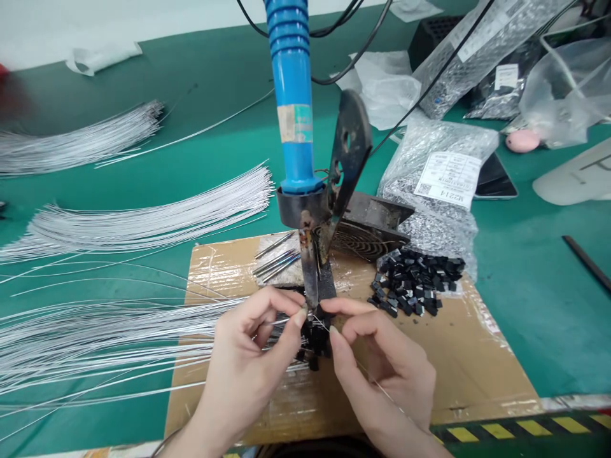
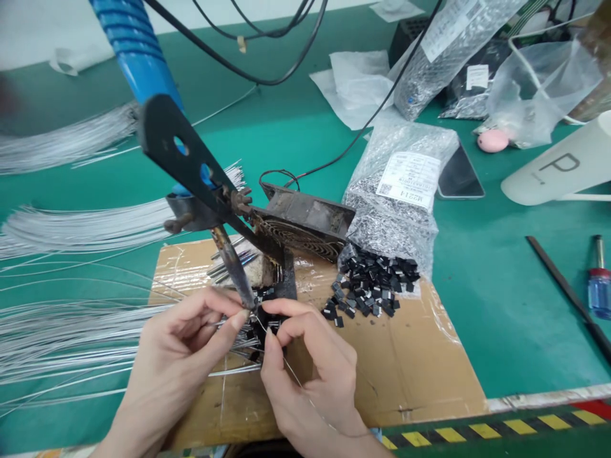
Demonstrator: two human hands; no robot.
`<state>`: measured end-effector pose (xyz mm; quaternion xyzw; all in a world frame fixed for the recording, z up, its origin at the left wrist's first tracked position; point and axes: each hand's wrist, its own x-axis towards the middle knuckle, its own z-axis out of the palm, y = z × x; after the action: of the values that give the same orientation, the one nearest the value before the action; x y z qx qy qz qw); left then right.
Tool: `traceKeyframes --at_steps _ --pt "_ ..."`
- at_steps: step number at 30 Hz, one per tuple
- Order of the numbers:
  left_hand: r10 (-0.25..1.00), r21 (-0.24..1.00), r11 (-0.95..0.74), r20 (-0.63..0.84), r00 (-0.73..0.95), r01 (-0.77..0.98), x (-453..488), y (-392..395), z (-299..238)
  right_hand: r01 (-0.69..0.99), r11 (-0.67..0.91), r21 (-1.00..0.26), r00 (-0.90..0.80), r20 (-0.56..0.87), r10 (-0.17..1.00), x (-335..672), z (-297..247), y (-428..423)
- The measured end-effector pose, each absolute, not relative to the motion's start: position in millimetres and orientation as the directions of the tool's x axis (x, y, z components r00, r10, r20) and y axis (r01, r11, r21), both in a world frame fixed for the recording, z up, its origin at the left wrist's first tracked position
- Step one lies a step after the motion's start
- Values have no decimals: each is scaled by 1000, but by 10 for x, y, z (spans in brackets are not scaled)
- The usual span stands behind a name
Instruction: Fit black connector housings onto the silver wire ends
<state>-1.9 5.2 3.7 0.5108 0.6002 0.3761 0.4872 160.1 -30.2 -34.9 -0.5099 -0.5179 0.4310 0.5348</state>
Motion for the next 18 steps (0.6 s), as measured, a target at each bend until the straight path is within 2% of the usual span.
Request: traceKeyframes --at_steps 18 --pt "985 955 168 -171 -9 242 -15 54 7 131 197 -972 102 211 972 1596 -387 -288"
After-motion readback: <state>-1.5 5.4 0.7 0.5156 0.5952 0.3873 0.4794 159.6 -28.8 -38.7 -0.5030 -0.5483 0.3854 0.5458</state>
